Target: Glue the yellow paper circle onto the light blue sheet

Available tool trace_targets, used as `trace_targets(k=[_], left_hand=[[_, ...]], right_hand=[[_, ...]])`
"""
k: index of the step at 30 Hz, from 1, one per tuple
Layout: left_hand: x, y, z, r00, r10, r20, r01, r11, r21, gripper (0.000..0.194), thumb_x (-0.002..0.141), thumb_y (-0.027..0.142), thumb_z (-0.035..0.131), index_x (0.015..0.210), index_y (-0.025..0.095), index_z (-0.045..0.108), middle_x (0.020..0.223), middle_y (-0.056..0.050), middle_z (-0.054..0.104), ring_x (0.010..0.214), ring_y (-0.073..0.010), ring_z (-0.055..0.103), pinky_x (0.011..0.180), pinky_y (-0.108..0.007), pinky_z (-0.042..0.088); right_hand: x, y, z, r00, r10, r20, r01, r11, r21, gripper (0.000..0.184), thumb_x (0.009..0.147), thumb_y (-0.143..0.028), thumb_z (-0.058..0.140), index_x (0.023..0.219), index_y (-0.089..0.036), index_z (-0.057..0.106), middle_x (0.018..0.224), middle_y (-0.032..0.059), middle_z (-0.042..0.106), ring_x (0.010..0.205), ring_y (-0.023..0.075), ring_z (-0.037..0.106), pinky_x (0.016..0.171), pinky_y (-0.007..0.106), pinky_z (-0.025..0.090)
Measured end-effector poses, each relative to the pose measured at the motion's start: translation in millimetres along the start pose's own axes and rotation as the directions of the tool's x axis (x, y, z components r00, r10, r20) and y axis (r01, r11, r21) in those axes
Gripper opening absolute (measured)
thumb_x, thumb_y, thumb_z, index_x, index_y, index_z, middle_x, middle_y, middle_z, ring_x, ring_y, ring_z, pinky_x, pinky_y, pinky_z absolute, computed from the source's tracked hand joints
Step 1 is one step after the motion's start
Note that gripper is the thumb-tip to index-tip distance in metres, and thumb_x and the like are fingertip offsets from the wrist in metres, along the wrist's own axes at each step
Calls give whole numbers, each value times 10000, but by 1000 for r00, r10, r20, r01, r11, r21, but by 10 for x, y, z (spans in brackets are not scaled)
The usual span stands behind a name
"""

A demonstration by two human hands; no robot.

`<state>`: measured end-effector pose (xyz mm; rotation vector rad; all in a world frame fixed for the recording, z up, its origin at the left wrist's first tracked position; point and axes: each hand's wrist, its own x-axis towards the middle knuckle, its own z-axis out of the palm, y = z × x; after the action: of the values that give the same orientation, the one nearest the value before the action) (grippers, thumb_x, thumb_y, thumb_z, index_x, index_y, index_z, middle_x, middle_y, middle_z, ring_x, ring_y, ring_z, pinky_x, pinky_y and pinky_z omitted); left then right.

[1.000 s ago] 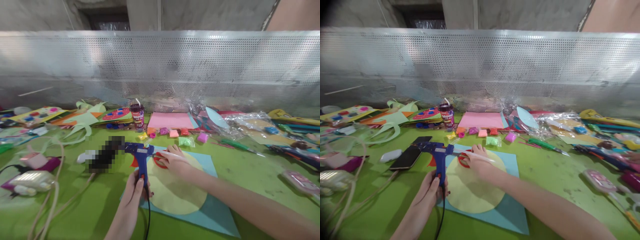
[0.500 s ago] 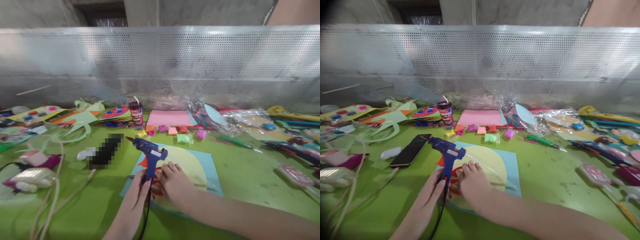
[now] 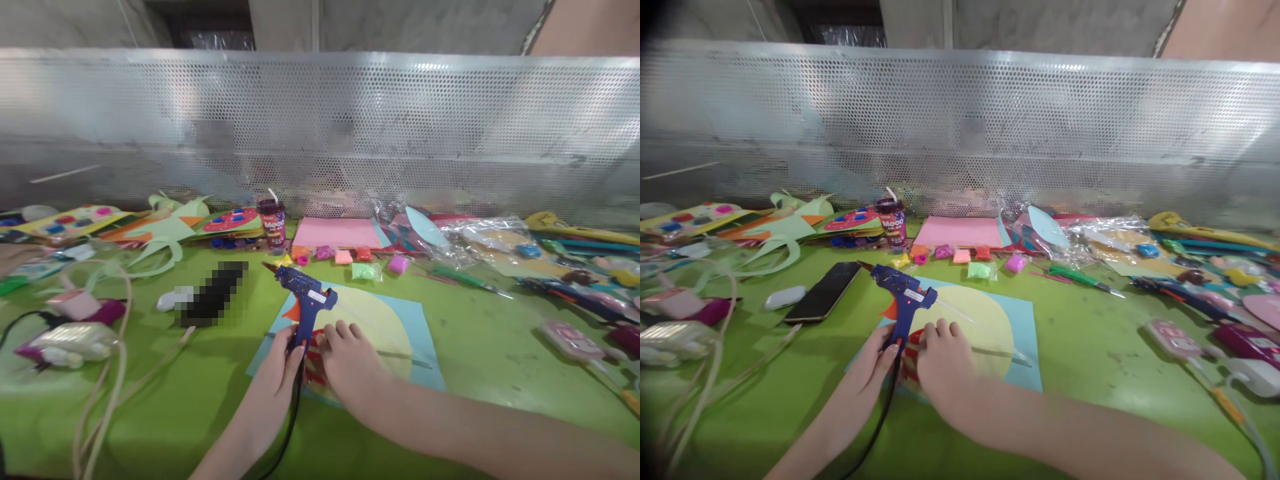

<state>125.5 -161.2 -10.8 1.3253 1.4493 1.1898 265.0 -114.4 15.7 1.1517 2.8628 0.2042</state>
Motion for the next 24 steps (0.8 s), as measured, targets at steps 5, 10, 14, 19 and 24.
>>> trace_targets(k=[5,10,14,19,24], left_hand=[[-5,1,11,999,4,-37,-3,1000,17,335,849,408,467,1118,212,499,1110,-83,583,1064,-248,514,905,-312,354],[-28,28,29,1000,-2,9,2,1000,29,348,863,446,421,1104,200,468,816,-46,610,699,-211,574,705,-309,431],[-37,0,34,1000,-18,0,18,1000,-3,349,841,452,462,1091,209,484,705,-16,586,664,-207,571,683,-299,427],[-20,-69,36,1000,-6,19,7,999,-44,365,833,489,453,1064,207,474,707,-6,563,637,-191,559,655,-300,438],[-4,-53,31,998,-55,45,60,992,-112,401,834,522,431,1072,200,416,766,-4,534,644,-174,574,668,-310,475]], right_hand=[[-149,-26,-21,999,-19,37,20,999,-43,213,716,-159,600,901,-98,688,904,166,594,857,292,493,691,414,409],[-410,56,70,998,48,-33,-51,995,-80,243,800,-224,530,959,-101,667,906,141,603,865,286,495,707,418,429],[-587,261,173,985,163,-53,-169,978,-124,274,810,-142,521,1061,-115,628,1003,132,596,922,278,489,755,403,437],[-698,574,192,945,320,-62,-326,933,-153,265,845,-138,469,1057,-132,628,994,134,599,872,267,498,734,398,430],[-604,829,159,916,390,-90,-400,893,-205,261,856,-145,434,952,-106,673,949,163,608,895,314,483,715,418,377]])
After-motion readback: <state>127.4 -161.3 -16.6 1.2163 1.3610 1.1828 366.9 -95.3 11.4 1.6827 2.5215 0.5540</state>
